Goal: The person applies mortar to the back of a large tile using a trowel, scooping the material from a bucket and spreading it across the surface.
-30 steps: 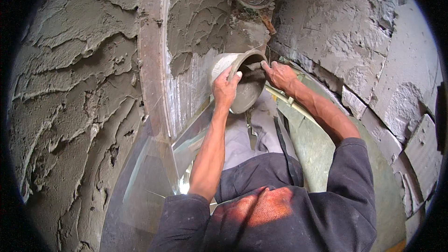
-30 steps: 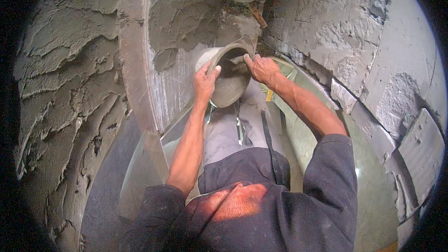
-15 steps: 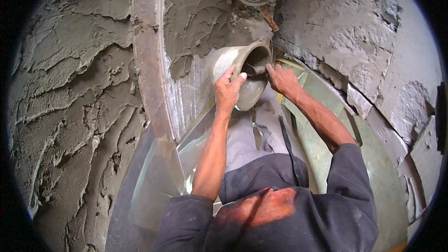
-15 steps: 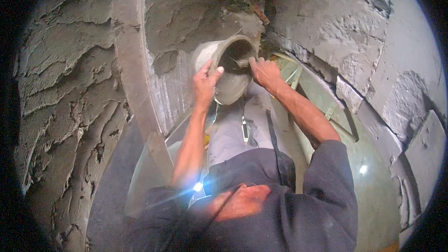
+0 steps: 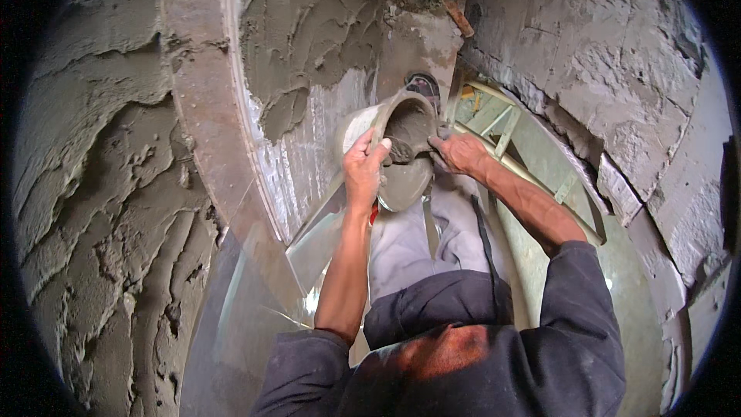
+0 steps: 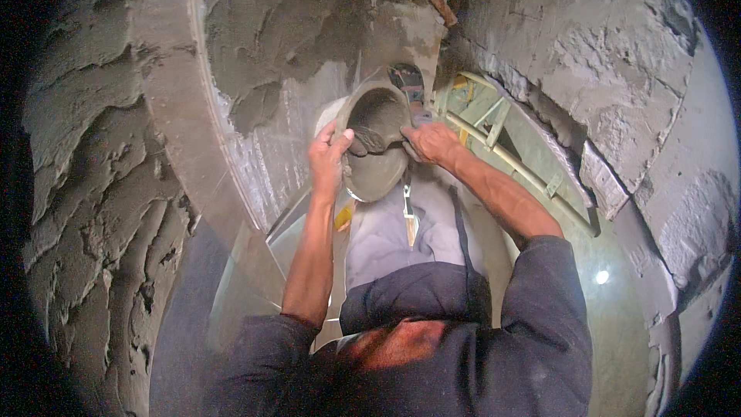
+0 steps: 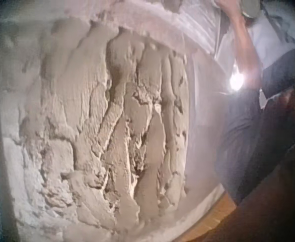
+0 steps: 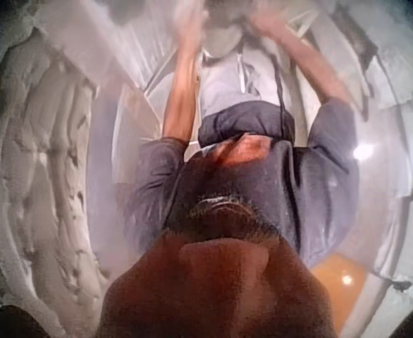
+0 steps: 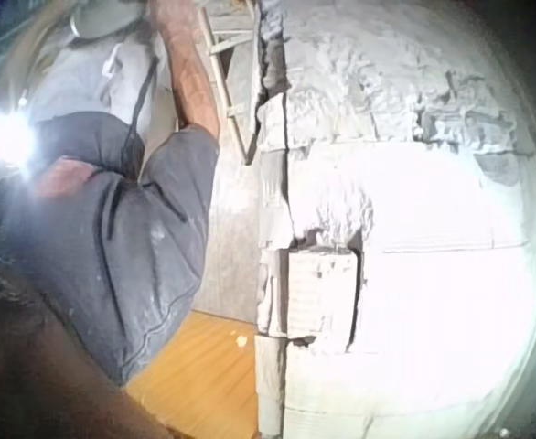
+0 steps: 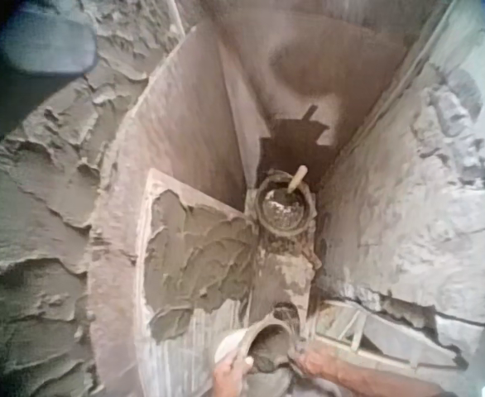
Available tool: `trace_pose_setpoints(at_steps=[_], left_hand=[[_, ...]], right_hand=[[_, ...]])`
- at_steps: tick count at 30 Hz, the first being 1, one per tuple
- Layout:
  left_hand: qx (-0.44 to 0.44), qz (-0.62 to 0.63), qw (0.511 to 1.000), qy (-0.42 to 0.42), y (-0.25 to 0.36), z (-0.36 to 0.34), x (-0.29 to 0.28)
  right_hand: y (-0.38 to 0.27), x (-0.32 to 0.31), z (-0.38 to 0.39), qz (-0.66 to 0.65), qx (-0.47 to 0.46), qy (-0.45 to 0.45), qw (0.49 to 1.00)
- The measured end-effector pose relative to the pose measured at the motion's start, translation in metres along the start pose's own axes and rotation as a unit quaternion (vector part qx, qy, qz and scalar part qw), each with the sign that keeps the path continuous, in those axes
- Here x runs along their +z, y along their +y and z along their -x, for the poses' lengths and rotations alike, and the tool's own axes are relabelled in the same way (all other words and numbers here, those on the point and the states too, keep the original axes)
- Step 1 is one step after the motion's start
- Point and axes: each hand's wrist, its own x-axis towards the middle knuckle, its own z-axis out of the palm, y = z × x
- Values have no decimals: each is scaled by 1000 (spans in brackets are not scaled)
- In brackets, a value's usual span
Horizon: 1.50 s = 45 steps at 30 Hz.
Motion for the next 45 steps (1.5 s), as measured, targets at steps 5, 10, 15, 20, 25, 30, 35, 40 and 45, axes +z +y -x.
trace_pose_setpoints(at_steps=[5,10,15,20,25,30,35,40,45], left_hand=[[-19,64,998,14,-13,4,-5],[-24,90,994,64,-54,1,-45],[-28,228,969,88,-77,-1,-63],[-27,252,956,147,-123,-11,-63],[-58,294,934,196,-168,-28,-60],[-96,344,912,199,-192,-37,-44],[-130,309,911,240,-202,-34,-26],[-201,253,913,250,-209,-15,-27],[-223,274,917,187,-194,-20,-22]], right_hand=[[-9,-1,-8,-66,-38,-22,997],[-9,2,-10,-96,-61,-66,991],[22,15,7,-180,-81,-10,980],[37,-1,14,-206,-31,43,977],[48,-1,-7,-222,-3,157,962],[31,1,-71,-280,60,123,950],[-90,-6,-126,-354,73,113,926],[-204,-10,-79,-272,50,17,961],[-170,29,-33,-335,94,215,913]])
